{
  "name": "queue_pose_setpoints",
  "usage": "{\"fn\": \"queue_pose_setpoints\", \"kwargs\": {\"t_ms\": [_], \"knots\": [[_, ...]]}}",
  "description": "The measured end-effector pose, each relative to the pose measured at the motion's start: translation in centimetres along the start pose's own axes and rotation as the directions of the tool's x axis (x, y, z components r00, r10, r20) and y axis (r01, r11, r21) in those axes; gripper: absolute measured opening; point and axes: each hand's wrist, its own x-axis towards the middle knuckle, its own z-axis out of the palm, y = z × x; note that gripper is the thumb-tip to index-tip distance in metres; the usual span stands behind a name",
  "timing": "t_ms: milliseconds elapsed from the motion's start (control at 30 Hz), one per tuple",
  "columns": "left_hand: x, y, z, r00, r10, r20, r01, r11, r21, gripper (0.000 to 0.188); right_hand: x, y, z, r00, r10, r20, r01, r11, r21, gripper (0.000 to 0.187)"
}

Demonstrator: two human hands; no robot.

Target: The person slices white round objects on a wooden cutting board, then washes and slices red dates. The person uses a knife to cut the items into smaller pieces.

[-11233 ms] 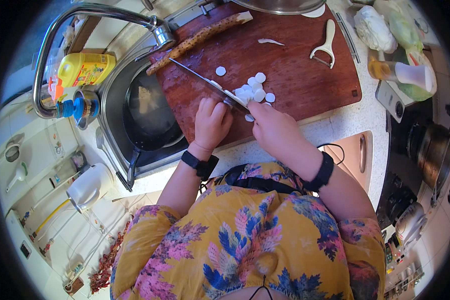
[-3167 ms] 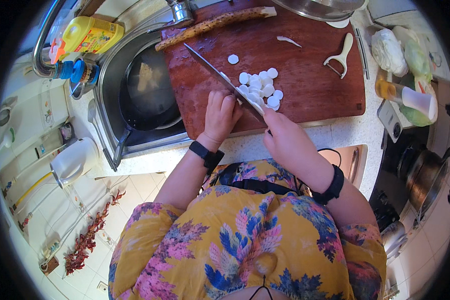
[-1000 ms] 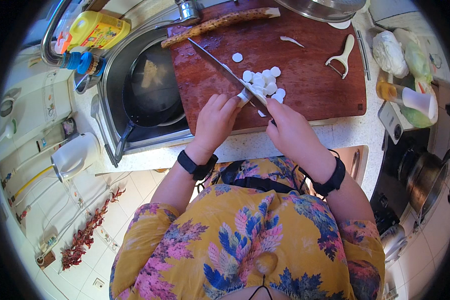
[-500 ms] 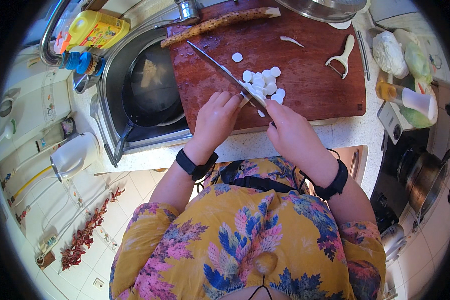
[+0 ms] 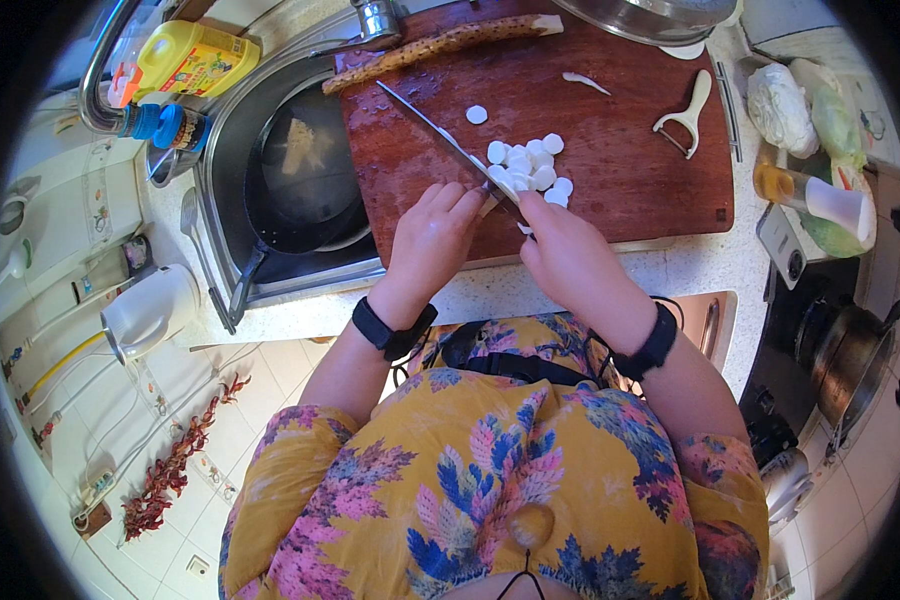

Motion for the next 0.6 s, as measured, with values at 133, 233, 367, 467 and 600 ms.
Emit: {"fn": "queue_pose_setpoints", "kwargs": {"t_ms": [133,233,367,467,600], "knots": [[-0.1,-0.1,0.0,1.0,0.003,-0.008,-0.003,1.0,-0.005,0.024,0.5,0.2,0.5,0.999,0.032,-0.016,-0.031,0.999,0.026,0.036],[-0.2,-0.2,0.0,1.0,0.001,-0.015,-0.001,1.0,-0.005,0.024,-0.3,-0.2,-0.3,0.999,0.034,-0.016,-0.034,0.999,0.023,0.036],[-0.2,-0.2,0.0,1.0,0.007,-0.012,-0.007,1.0,0.0,0.024,-1.2,-1.0,-1.3,0.999,-0.014,-0.041,0.015,1.0,0.01,0.037],[-0.3,-0.3,0.0,1.0,-0.004,0.015,0.003,1.0,0.022,0.024,-1.0,-1.4,-1.4,1.0,0.001,-0.003,-0.001,1.0,-0.005,0.039],[-0.4,-0.4,-0.1,1.0,0.028,-0.002,-0.028,0.999,0.02,0.024,-0.8,-1.5,-1.3,0.998,0.054,0.031,-0.053,0.998,-0.018,0.039]]}}
